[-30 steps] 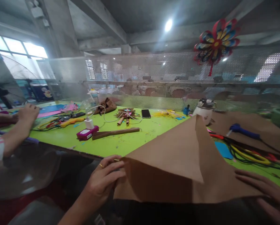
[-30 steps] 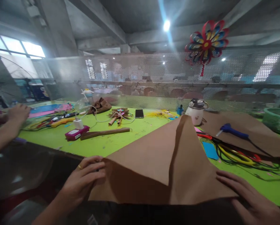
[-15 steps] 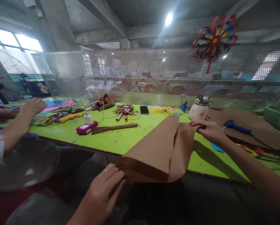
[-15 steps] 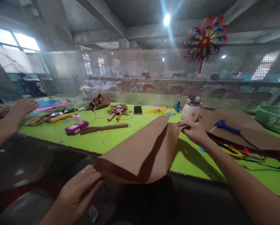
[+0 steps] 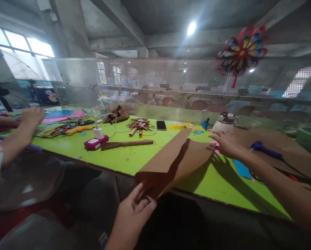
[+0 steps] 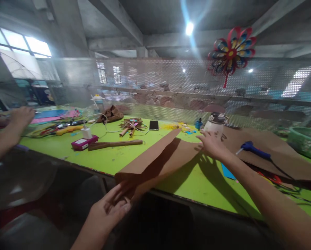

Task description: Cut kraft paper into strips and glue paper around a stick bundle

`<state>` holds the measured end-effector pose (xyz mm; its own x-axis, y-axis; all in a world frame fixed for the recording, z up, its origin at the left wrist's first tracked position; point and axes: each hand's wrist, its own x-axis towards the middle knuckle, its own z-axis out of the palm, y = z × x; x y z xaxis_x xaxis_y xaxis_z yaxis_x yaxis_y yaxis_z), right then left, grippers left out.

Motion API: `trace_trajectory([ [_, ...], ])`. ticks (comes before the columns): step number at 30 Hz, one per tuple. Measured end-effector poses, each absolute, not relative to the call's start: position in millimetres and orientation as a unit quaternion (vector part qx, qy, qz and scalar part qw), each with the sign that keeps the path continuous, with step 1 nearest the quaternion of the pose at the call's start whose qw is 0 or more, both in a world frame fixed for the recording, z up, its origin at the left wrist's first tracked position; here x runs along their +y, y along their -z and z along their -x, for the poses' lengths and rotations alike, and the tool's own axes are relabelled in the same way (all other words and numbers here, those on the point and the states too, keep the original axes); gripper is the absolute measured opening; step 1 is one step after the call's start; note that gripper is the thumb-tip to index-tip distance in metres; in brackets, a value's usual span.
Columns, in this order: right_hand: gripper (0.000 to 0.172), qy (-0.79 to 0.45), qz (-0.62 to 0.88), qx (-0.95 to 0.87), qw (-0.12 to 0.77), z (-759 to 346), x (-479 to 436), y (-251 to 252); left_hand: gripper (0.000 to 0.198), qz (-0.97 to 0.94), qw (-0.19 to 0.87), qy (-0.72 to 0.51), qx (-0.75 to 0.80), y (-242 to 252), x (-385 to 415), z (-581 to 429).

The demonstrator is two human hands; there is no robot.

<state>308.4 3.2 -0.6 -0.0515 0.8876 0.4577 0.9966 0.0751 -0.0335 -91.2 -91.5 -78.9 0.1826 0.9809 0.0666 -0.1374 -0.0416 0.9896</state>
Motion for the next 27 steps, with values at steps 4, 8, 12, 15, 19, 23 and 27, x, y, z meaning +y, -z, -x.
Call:
trace_trajectory([
  [4,0.061,0.043,0.497,-0.834,0.236,-240,-68,1,0.069,-0.453,0.638,-0.494,0.38,71,-102,72],
  [8,0.067,-0.08,0.443,-0.874,0.184,-181,-121,1,0.065,-0.432,0.682,-0.466,0.361,60,-109,66],
  [12,0.052,-0.115,0.437,-0.861,0.234,-179,-152,11,0.066,-0.354,0.742,-0.458,0.338,49,-110,72],
  [15,0.05,-0.068,0.457,-0.842,0.278,-188,-170,30,0.07,-0.339,0.744,-0.454,0.354,40,-113,73],
  [19,0.062,0.039,0.435,-0.853,0.287,-186,-177,57,0.065,-0.373,0.744,-0.43,0.35,34,-111,66],
  [23,0.057,0.085,0.394,-0.844,0.354,-187,-169,69,0.055,-0.542,0.659,-0.371,0.367,39,-89,67],
  [27,0.056,0.041,0.369,-0.856,0.36,-197,-169,69,0.053,-0.812,0.291,-0.289,0.415,37,-61,76],
])
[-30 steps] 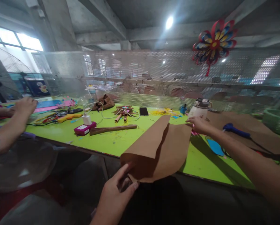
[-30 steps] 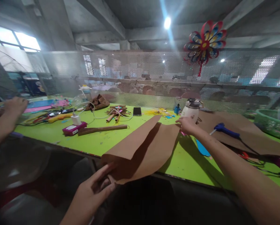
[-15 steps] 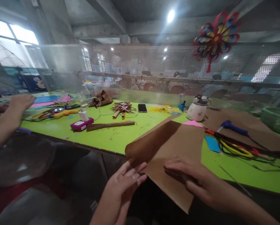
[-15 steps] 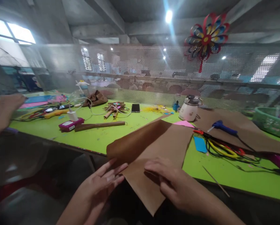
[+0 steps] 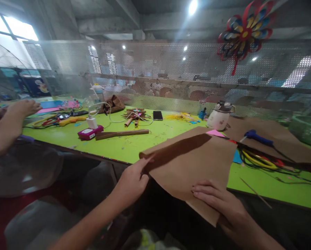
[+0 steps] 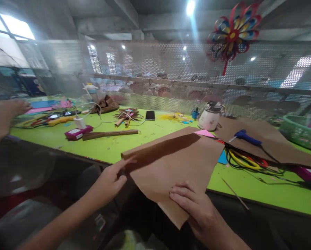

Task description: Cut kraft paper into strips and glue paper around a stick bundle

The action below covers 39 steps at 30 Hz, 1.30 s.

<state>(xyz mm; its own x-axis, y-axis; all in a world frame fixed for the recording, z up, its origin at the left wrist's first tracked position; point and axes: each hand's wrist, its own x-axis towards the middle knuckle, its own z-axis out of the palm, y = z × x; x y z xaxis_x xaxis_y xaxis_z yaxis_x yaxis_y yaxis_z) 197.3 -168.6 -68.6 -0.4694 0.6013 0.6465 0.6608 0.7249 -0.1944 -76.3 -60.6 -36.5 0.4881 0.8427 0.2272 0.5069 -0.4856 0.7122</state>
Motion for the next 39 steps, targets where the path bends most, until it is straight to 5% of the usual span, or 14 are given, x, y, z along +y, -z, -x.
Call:
trace_trajectory([
  [5,0.05,0.024,0.385,-0.854,0.35,-215,-182,61,0.032,-0.934,-0.048,-0.142,0.324,7,-41,82],
  [10,0.046,0.046,0.433,-0.825,0.361,-234,-195,56,0.05,-0.969,-0.107,-0.13,0.179,3,-20,83],
  [15,0.042,0.03,0.439,-0.814,0.379,-239,-204,67,0.024,-0.952,-0.174,-0.195,0.159,12,17,77],
  [22,0.044,0.109,0.465,-0.805,0.352,-240,-192,76,0.024,-0.945,-0.21,-0.213,0.129,4,29,108],
  [33,0.058,0.032,0.526,-0.792,0.309,-256,-164,74,0.019,-0.954,0.004,-0.25,0.167,40,5,140],
  [39,0.04,-0.017,0.552,-0.783,0.288,-255,-179,63,0.02,-0.935,0.162,-0.214,0.231,31,23,145],
])
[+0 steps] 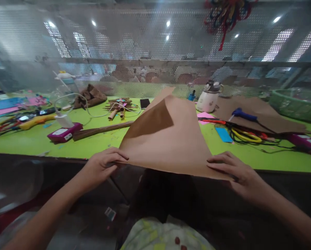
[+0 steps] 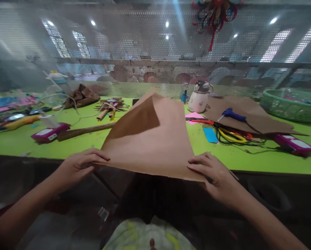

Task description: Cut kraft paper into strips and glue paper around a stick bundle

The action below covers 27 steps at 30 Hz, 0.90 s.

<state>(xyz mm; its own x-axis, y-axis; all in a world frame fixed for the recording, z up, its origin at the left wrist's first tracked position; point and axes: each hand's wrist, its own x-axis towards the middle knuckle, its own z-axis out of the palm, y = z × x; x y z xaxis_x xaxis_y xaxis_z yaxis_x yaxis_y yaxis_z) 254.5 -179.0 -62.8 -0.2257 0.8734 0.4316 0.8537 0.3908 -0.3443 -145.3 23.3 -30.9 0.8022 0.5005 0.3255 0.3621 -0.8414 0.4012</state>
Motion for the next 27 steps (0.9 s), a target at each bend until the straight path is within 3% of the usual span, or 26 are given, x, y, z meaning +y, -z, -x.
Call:
trace_trajectory([
  [6,0.021,-0.071,0.574,-0.75,0.32,-256,-167,56,0.024,-0.874,0.302,-0.21,0.317,25,34,152],
  [12,0.043,-0.103,0.645,-0.681,0.331,-254,-157,58,0.041,-0.834,0.292,-0.182,0.432,12,34,132],
  [15,0.043,-0.099,0.671,-0.653,0.336,-249,-154,61,0.043,-0.819,0.297,-0.188,0.453,11,35,123],
  [27,0.035,-0.054,0.736,-0.608,0.293,-240,-144,62,0.039,-0.854,0.115,-0.157,0.483,17,32,111],
])
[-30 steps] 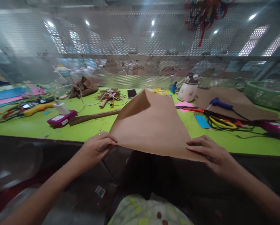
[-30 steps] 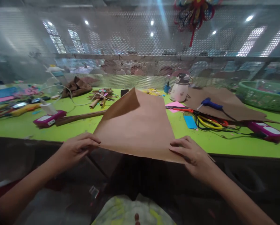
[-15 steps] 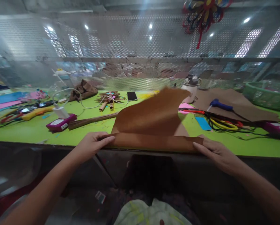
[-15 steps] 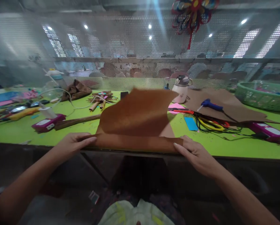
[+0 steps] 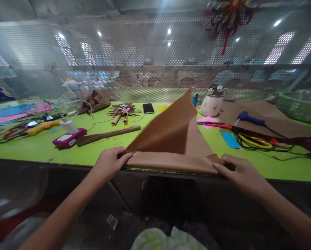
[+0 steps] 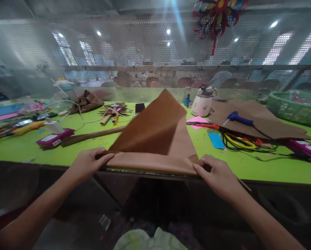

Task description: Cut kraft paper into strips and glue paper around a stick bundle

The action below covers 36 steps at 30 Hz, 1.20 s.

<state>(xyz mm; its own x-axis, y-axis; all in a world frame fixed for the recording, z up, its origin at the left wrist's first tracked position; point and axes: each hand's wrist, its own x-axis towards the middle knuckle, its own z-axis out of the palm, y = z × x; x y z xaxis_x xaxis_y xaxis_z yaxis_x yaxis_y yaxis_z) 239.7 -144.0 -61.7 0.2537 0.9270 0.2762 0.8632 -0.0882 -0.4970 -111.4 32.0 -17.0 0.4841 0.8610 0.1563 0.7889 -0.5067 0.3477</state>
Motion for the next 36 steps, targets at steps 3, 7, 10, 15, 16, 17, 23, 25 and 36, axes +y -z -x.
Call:
trace_trajectory([
  [3,0.033,-0.049,0.735,-0.613,0.285,-242,-144,64,0.04,-0.863,0.06,-0.153,0.478,18,31,108],
  [7,0.031,-0.051,0.733,-0.619,0.278,-243,-144,65,0.04,-0.872,0.035,-0.127,0.471,20,34,105],
  [10,0.031,-0.057,0.738,-0.614,0.274,-242,-144,65,0.038,-0.872,0.042,-0.127,0.471,23,39,105],
  [15,0.032,-0.048,0.745,-0.602,0.283,-240,-142,62,0.039,-0.856,0.133,-0.142,0.479,26,49,108],
  [16,0.032,-0.048,0.748,-0.6,0.281,-241,-142,62,0.039,-0.855,0.145,-0.143,0.477,26,50,108],
  [17,0.031,-0.047,0.751,-0.597,0.277,-241,-142,61,0.039,-0.856,0.152,-0.142,0.474,25,50,109],
  [23,0.032,-0.044,0.757,-0.589,0.278,-243,-141,64,0.042,-0.851,0.134,-0.127,0.492,23,46,109],
  [25,0.032,-0.038,0.753,-0.59,0.289,-243,-141,65,0.039,-0.849,0.134,-0.125,0.496,24,44,109],
  [36,0.03,-0.037,0.778,-0.561,0.281,-243,-141,68,0.038,-0.848,0.075,-0.119,0.512,29,42,108],
])
